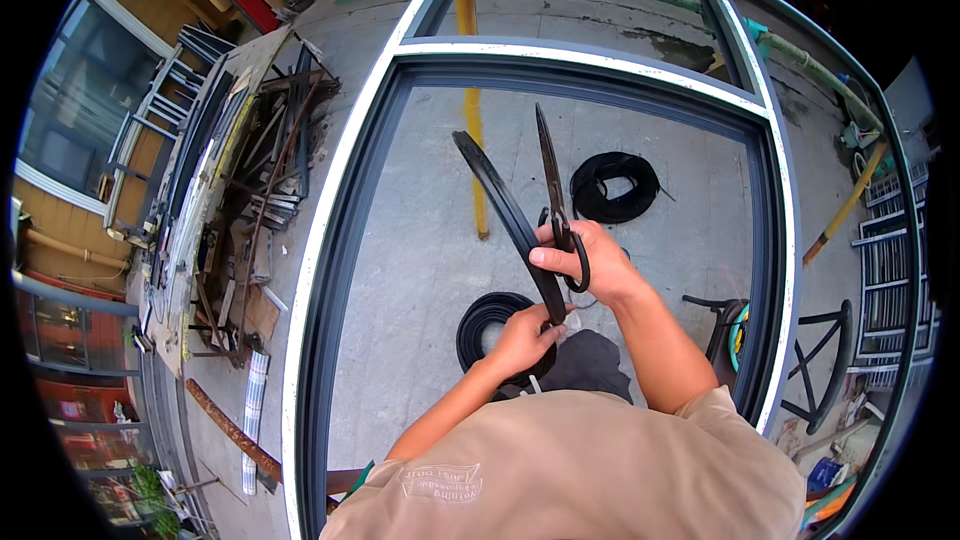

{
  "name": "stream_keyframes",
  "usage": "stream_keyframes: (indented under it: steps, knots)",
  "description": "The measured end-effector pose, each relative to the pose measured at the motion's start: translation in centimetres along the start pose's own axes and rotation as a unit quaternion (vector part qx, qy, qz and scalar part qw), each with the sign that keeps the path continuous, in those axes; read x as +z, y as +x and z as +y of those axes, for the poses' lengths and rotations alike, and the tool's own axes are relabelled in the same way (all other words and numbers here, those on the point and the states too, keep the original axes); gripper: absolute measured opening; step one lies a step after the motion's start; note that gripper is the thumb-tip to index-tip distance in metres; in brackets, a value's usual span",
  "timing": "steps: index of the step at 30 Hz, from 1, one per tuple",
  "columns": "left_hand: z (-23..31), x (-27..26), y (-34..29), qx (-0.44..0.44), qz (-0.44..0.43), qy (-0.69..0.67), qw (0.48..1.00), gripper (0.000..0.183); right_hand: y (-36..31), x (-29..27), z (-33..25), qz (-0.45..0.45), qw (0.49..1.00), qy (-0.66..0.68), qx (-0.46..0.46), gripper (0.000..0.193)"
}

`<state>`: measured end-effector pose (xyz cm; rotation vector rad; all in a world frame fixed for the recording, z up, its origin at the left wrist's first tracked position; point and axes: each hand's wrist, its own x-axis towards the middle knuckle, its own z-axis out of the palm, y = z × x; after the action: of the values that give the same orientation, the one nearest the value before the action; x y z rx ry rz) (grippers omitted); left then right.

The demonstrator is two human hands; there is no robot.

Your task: The person cuts a length of rubber stripping with shears and presses it into the channel of a metal frame by hand.

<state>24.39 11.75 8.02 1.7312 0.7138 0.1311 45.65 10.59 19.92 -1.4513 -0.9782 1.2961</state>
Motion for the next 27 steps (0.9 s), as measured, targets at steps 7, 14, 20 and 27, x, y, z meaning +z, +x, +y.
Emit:
stream_keyframes:
  steps: [7,14,20,27]
  knots:
    - [3.7,-8.2,6.7,0.067,0.095,-0.444,0.889,0.054,4.8,-6.5,1.5,-0.156,0.980,-0.042,-0.119,0.037]
    - [10.8,-12.2,10.9,0.106,0.257,-0.423,0.862,0.052,7.3,-11.2,4.6,-0.158,0.987,0.001,-0.004,0.031]
    - [12.5,-12.8,14.0,0.089,0.248,-0.400,0.878,0.047,8.0,-13.9,7.1,-0.071,0.997,-0.004,0.020,0.036]
    - [12.7,-12.7,20.9,0.100,0.092,-0.395,0.908,0.056,6.9,-15.6,8.6,0.058,0.996,-0.020,0.067,0.035]
